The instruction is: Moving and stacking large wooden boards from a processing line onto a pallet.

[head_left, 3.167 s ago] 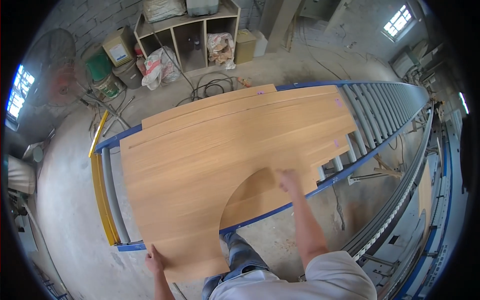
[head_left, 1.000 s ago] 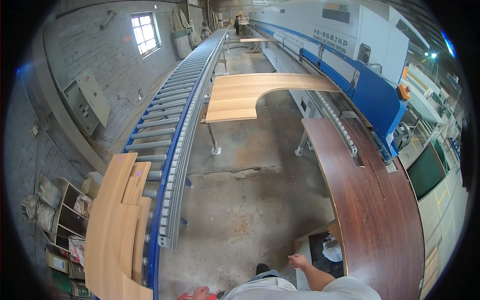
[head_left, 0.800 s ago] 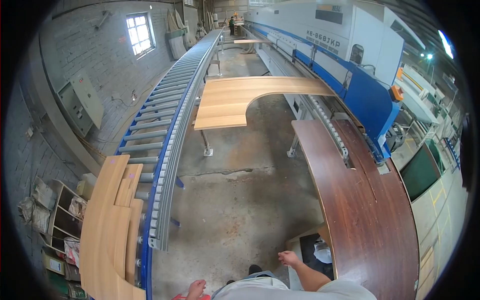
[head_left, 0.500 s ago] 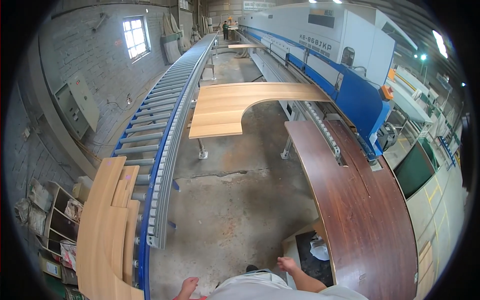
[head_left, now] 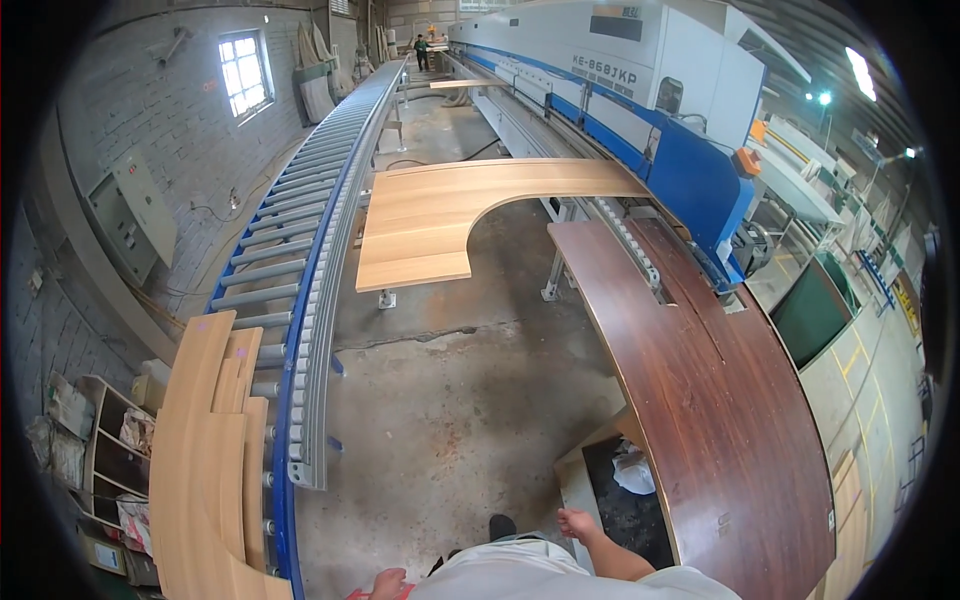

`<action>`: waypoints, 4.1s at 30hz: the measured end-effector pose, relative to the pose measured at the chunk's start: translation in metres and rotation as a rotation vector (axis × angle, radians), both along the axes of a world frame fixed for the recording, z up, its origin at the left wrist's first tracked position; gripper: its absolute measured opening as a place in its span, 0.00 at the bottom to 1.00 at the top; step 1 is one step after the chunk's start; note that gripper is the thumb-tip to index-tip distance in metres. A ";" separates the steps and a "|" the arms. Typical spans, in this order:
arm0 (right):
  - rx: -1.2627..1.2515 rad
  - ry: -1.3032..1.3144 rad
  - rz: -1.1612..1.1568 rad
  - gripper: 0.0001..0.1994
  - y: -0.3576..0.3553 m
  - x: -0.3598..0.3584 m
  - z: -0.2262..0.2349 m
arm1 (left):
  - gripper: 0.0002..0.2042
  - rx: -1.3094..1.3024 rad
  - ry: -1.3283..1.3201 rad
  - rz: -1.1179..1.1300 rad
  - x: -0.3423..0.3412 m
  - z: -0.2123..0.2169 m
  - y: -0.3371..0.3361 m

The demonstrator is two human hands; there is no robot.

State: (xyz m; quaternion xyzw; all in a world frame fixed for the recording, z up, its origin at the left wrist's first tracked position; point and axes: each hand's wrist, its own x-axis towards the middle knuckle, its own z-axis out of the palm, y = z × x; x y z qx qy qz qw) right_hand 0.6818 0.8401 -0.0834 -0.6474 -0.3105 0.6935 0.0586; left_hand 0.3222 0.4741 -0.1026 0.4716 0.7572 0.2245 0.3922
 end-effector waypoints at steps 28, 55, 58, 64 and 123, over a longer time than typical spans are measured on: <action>0.017 -0.008 -0.029 0.13 -0.010 -0.006 0.006 | 0.13 -0.331 -0.521 0.764 -0.002 0.001 0.014; 0.200 0.405 -0.360 0.21 0.041 -0.054 0.115 | 0.33 0.563 -1.451 0.706 0.015 0.162 0.253; 0.217 0.484 -0.360 0.21 0.085 -0.074 0.134 | 0.33 0.626 -1.482 0.763 0.025 0.165 0.273; 0.232 0.636 -0.323 0.25 0.191 -0.112 0.166 | 0.29 0.754 -1.582 0.919 0.046 0.176 0.304; 0.388 0.885 -0.859 0.07 0.224 -0.134 0.210 | 0.32 0.795 -0.675 1.667 0.096 0.253 0.117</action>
